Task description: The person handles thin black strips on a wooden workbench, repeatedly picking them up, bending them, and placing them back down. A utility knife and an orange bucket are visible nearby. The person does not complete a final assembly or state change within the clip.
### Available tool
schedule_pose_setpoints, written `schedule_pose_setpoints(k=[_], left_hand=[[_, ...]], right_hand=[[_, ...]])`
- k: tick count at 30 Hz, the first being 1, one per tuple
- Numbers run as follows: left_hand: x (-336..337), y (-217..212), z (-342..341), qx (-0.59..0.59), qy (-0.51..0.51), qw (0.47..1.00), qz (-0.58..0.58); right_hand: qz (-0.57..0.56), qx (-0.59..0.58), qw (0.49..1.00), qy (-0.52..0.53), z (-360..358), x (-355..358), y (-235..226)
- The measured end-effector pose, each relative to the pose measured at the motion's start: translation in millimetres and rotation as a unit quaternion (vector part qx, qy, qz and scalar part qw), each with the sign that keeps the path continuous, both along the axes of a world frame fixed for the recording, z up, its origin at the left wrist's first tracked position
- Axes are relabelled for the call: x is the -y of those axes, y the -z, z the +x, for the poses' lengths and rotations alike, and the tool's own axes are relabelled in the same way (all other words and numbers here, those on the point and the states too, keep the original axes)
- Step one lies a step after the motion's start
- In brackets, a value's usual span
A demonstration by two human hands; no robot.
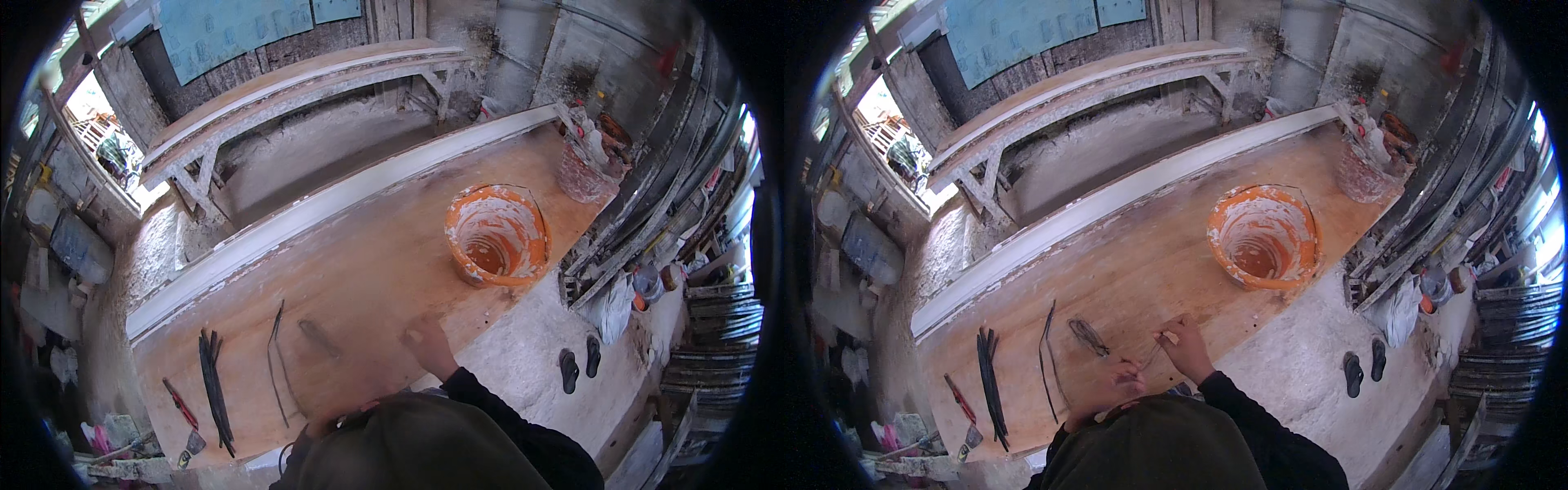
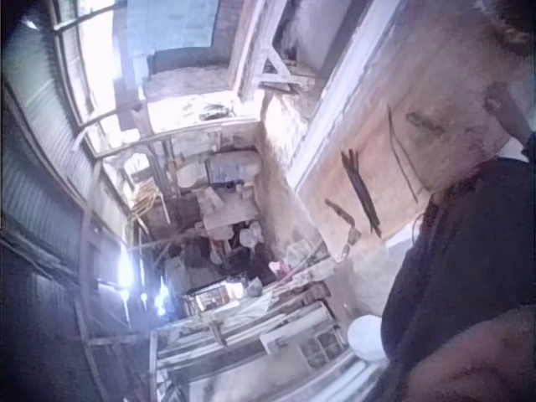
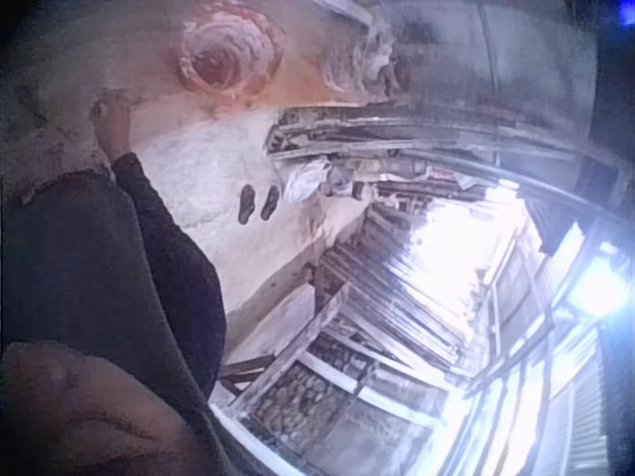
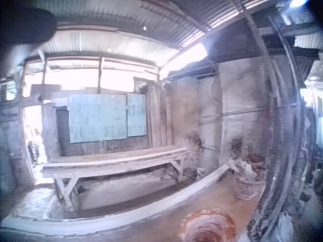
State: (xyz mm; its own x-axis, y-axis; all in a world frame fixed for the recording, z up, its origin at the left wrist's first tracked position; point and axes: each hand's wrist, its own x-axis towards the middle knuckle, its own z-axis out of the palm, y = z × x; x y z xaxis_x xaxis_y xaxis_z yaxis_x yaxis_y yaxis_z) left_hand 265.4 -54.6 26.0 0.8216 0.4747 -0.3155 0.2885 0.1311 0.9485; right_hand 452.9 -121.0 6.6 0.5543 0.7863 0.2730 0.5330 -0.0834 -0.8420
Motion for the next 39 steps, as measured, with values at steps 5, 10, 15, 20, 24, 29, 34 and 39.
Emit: schedule_pose_setpoints(k=[5,10,15,20,24,29,34,39], left_hand=[[-23,20,-19,0.091,-0.28,0.949,0.115],[-28,37,-24,0.151,-0.354,0.923,-0.013],[-28,35,-22,0.129,-0.357,0.921,0.091],[-19,-10,-3,0.067,-0.289,0.937,0.183],[-17,29,-12,0.091,-0.163,0.971,0.149],[-2,50,-9,0.121,-0.048,0.991,-0.018],[-12,30,-18,0.061,0.016,0.996,-0.069],[-33,14,-42,0.046,-0.056,0.991,-0.11]], right_hand=[[-0.046,-0.219,0.948,-0.226,2,3,-20],[-0.105,-0.352,0.824,-0.432,-28,0,-58],[-0.154,-0.356,0.821,-0.42,-29,-6,-76],[-0.094,-0.388,0.845,-0.356,-29,-13,-62],[-0.04,-0.023,0.982,-0.183,-21,-26,-27],[-0.088,0.045,0.992,-0.075,-16,-43,-17],[-0.019,0.048,0.995,-0.082,-25,-48,25],[-0.006,-0.191,0.973,-0.131,-22,-31,7]])
